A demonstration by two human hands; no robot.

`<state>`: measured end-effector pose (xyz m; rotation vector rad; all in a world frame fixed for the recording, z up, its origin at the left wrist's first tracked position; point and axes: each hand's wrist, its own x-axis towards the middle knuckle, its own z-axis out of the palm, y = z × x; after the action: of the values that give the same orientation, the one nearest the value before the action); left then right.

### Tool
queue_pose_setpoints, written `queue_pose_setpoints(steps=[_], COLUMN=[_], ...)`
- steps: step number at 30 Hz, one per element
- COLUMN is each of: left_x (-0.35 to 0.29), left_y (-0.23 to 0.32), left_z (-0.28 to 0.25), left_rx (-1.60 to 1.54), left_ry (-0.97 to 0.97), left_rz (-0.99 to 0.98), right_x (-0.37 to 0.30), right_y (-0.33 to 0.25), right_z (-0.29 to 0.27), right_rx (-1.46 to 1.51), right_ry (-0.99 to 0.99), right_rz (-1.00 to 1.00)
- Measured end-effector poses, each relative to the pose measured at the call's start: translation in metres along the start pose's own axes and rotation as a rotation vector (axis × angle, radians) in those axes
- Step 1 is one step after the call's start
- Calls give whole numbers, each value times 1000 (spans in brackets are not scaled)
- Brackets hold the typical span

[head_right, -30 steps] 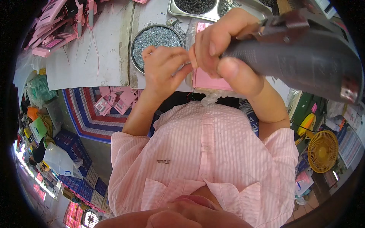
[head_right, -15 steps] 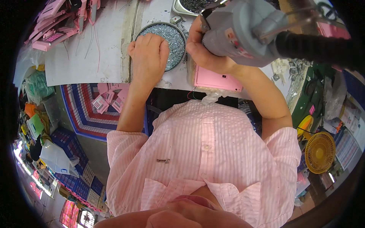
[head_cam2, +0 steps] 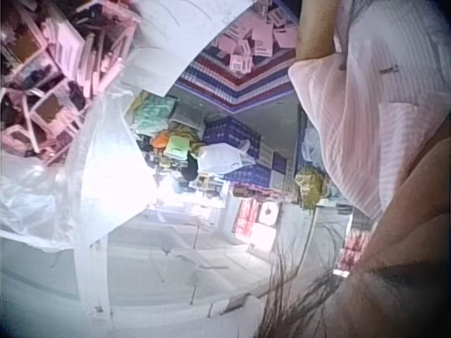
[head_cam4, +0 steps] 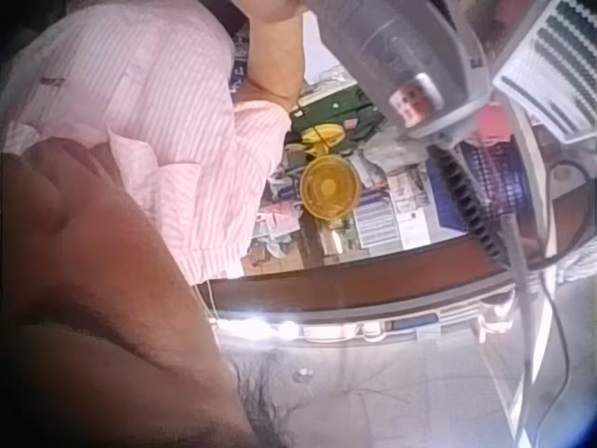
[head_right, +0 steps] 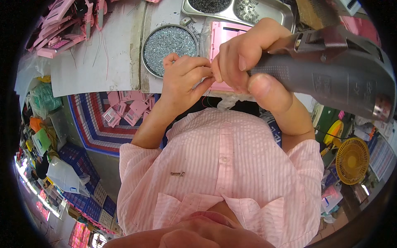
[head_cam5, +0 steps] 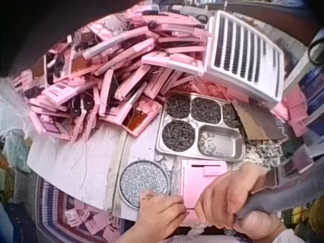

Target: Assembling and soldering components for a pink toy electronic device.

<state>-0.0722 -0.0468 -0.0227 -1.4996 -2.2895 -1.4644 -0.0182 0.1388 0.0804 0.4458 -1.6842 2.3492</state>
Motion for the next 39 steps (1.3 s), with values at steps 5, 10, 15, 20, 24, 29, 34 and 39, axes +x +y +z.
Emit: queue_pose_setpoints(steps=[5, 10, 15, 20, 24, 29, 34, 39], left_x=[-4, -7, -19, -7, -5, 18, 85, 103], left_y=[2, 2, 0, -5, -19, -28, -28, 2], left_z=[3, 4, 2, -25, -32, -10, 51, 39], left_rx=[12, -32, 20, -11, 27, -20, 112, 300], left_ry=[25, 24, 30, 128, 190, 138, -55, 45], left_rz=[73, 108, 172, -62, -127, -90, 115, 366], right_x=[-11, -18, -22, -38, -50, -47, -47, -23], right_y=[-5, -6, 3, 30, 40, 49, 46, -28], right_z=[3, 13, 12, 19, 20, 14, 12, -22], right_rx=[4, 3, 149, 79, -33, -312, -131, 381], right_ry=[0, 55, -59, 38, 12, -164, -98, -240], right_rz=[5, 37, 5, 86, 124, -57, 24, -159])
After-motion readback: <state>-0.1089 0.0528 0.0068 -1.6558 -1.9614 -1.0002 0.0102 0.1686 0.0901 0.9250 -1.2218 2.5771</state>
